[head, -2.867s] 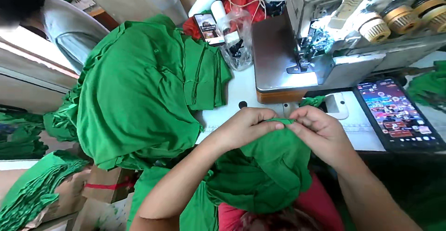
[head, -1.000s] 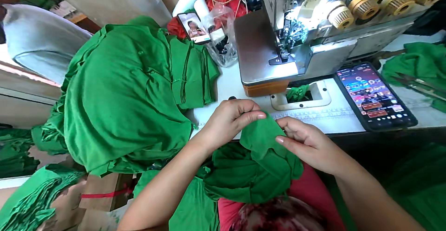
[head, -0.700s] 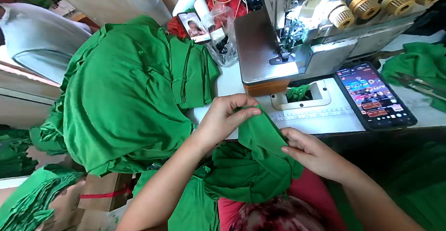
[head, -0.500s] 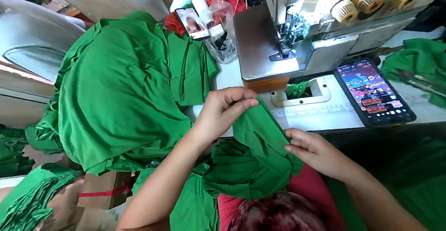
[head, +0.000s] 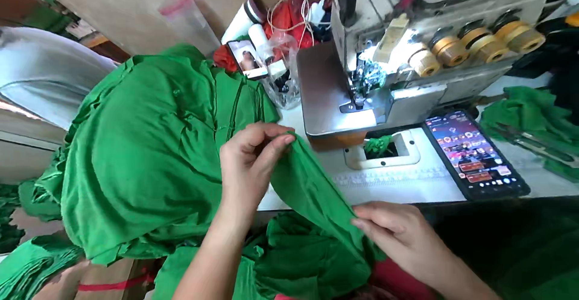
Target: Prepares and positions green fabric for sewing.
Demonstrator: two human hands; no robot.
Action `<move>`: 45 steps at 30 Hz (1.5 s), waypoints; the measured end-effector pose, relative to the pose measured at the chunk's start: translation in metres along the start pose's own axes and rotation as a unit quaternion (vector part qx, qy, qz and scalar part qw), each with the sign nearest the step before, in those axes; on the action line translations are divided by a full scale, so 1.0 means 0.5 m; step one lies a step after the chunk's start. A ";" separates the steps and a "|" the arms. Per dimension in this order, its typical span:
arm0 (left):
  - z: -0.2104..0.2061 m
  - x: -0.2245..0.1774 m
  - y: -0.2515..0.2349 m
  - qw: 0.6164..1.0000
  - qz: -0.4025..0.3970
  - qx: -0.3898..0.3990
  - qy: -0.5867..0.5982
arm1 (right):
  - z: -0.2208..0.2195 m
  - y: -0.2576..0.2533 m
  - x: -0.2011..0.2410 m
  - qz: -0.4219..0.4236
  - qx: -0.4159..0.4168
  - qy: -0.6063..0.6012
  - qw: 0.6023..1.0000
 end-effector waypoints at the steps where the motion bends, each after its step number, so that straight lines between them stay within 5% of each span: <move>1: -0.025 -0.004 -0.018 0.998 -0.059 -0.019 -0.002 | -0.002 -0.001 -0.002 0.001 -0.007 -0.035 0.999; 4: -0.127 0.023 -0.067 0.986 -0.156 -0.009 -0.055 | -0.013 0.017 -0.046 -0.064 -0.017 -0.101 0.993; 10: -0.228 0.035 -0.095 0.986 -0.079 0.082 -0.121 | 0.029 0.032 -0.017 -0.255 -0.029 -0.080 0.963; 16: -0.235 0.045 -0.017 0.940 -0.121 0.091 -0.306 | 0.016 0.044 -0.070 -0.161 -0.034 -0.086 0.983; 23: -0.217 0.071 -0.055 0.960 -0.085 0.150 -0.220 | 0.021 0.011 -0.073 -0.139 -0.019 -0.114 0.983; 29: -0.191 0.109 -0.155 0.941 -0.031 0.234 -0.243 | 0.034 -0.067 -0.084 -0.127 -0.054 -0.066 0.988; 37: -0.172 0.131 -0.200 0.960 0.041 0.200 -0.189 | 0.029 -0.134 -0.083 -0.183 -0.099 -0.131 0.969; 42: -0.105 0.133 -0.039 0.997 0.044 -0.001 -0.058 | -0.010 -0.028 -0.033 -0.195 -0.059 -0.127 0.971; 45: -0.108 0.124 0.103 0.989 0.147 0.007 0.032 | -0.044 0.075 -0.007 -0.249 0.010 -0.189 0.950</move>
Point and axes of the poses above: each hand's wrist, its own y-axis away from the middle knuckle, its own z-axis out of the back of the hand, x = y × z, the point moved 1 cm from there along -y, towards the middle knuckle, and after that the axes turned 10 degrees about y, right-handed, at the moved point
